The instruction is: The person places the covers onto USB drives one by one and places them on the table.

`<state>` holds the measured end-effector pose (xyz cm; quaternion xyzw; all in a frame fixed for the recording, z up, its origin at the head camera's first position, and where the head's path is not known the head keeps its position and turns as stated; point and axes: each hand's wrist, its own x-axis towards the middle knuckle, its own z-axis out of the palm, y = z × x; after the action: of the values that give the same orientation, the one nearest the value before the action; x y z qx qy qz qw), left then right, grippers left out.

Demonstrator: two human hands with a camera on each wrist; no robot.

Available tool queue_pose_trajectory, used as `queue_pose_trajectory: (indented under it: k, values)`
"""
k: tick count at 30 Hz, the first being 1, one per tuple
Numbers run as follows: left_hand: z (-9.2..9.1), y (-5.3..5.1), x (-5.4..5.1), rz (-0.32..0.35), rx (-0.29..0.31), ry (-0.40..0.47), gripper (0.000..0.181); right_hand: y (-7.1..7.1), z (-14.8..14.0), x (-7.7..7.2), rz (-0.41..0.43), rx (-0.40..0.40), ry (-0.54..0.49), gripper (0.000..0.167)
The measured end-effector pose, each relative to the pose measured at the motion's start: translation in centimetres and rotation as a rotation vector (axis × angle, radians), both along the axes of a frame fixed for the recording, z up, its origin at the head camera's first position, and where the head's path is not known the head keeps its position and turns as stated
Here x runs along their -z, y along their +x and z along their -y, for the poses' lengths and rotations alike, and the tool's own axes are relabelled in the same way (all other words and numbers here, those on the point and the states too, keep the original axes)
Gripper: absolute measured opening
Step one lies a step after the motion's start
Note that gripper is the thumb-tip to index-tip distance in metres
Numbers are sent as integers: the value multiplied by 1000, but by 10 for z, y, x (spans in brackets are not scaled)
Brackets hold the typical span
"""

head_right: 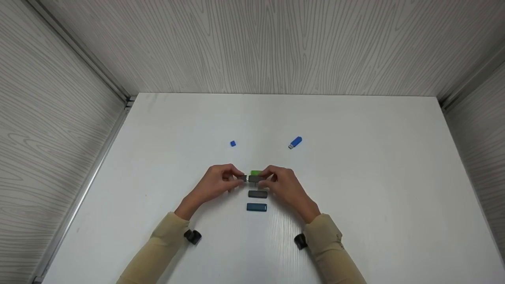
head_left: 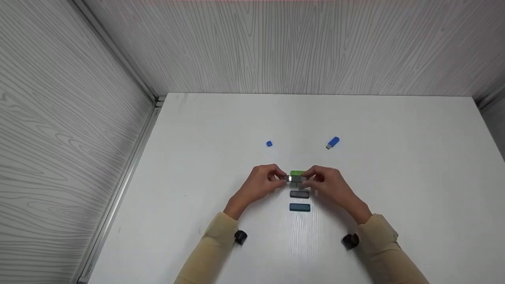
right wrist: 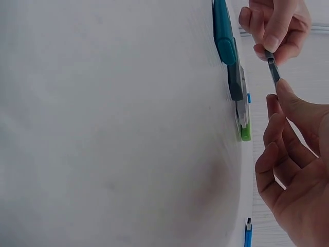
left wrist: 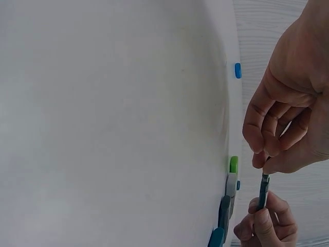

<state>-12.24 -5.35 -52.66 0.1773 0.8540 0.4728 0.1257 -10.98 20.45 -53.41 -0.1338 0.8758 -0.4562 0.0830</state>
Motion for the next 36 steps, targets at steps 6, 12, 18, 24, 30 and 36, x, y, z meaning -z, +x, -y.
queue_pose_trajectory:
  k: [6,12,18,24,30,36]
  values:
    - [-4,-2,-2,23,19,34,18,0,-4,-3,-4,3,-10,22]
    - [-6,-4,-2,33,41,73,18,-2,-7,-9,-19,-10,-43,20]
    - [-7,-4,0,42,31,69,18,-3,-6,-11,-6,-14,-52,20]
    - [-7,-8,-7,9,51,81,16,-4,-4,-13,4,14,-78,21]
    - [-11,-17,-12,-4,58,27,17,-10,-6,-12,-2,36,-57,22]
    - [-21,-31,-14,-58,53,-64,20,-21,-9,-12,-17,42,-55,23]
